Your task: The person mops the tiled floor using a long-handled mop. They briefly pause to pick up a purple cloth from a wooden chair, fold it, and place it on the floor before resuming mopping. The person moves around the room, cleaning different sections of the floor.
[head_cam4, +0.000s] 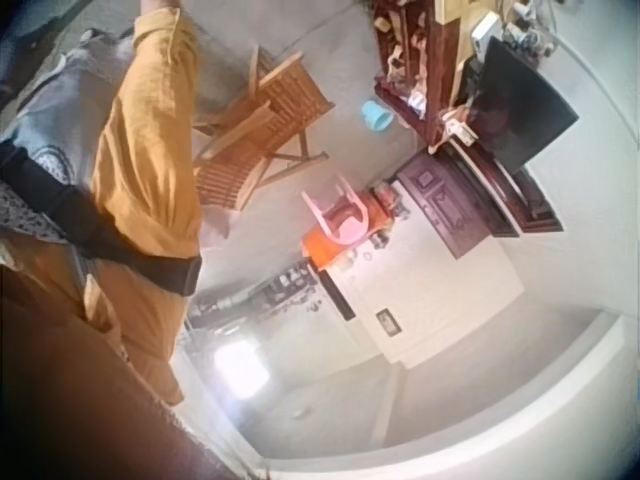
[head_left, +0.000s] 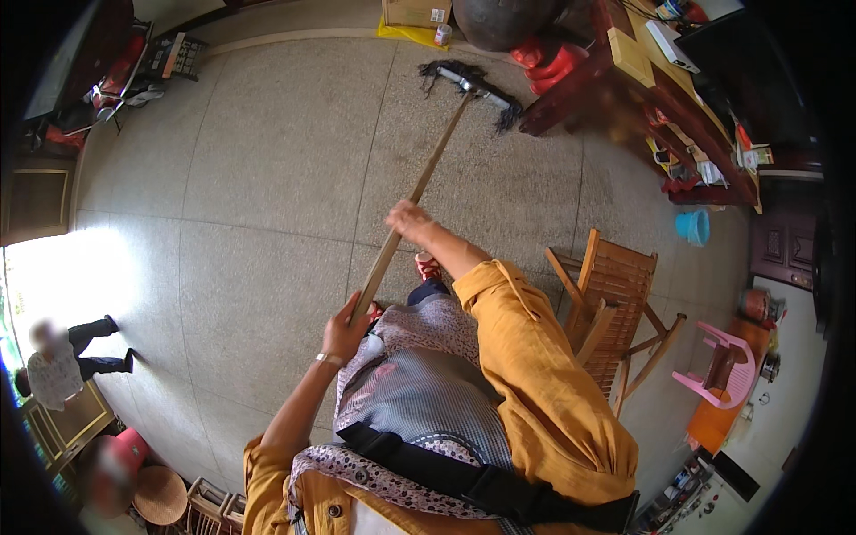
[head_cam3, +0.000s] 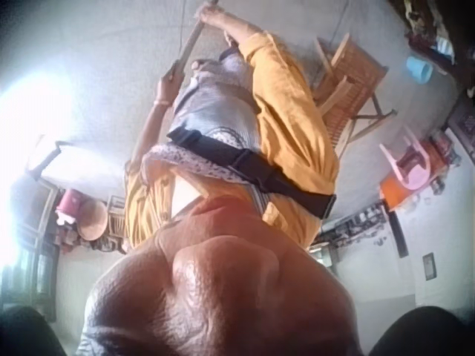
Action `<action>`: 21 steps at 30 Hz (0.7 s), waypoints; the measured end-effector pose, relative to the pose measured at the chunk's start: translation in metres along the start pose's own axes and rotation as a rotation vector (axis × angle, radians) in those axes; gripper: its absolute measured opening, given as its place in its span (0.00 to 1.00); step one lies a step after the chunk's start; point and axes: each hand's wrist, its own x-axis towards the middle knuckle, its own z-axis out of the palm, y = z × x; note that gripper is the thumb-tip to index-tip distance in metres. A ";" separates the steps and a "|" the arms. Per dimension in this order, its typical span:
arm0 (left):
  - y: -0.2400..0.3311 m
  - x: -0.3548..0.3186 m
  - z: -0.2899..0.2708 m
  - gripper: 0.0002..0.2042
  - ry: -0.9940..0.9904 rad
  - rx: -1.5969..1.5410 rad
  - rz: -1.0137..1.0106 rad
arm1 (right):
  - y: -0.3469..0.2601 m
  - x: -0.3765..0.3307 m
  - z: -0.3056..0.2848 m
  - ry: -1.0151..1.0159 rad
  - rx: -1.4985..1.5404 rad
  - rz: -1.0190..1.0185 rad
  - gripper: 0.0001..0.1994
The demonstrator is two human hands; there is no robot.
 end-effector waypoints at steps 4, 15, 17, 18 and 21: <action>0.053 0.088 0.053 0.25 0.113 0.011 0.251 | 0.071 -0.009 -0.047 0.150 -0.273 0.223 0.08; 0.053 0.022 0.032 0.25 0.020 0.039 0.007 | 0.040 -0.019 -0.005 -0.100 -0.277 0.263 0.19; 0.011 -0.032 0.010 0.25 0.065 0.047 -0.027 | -0.014 -0.024 0.019 -0.012 -0.336 -0.001 0.13; -0.010 -0.062 0.002 0.25 0.111 0.046 -0.022 | -0.050 -0.024 0.011 -0.140 -0.129 -0.101 0.12; -0.019 -0.164 -0.034 0.23 0.106 0.150 -0.342 | -0.164 -0.031 0.021 -0.444 0.271 -0.314 0.06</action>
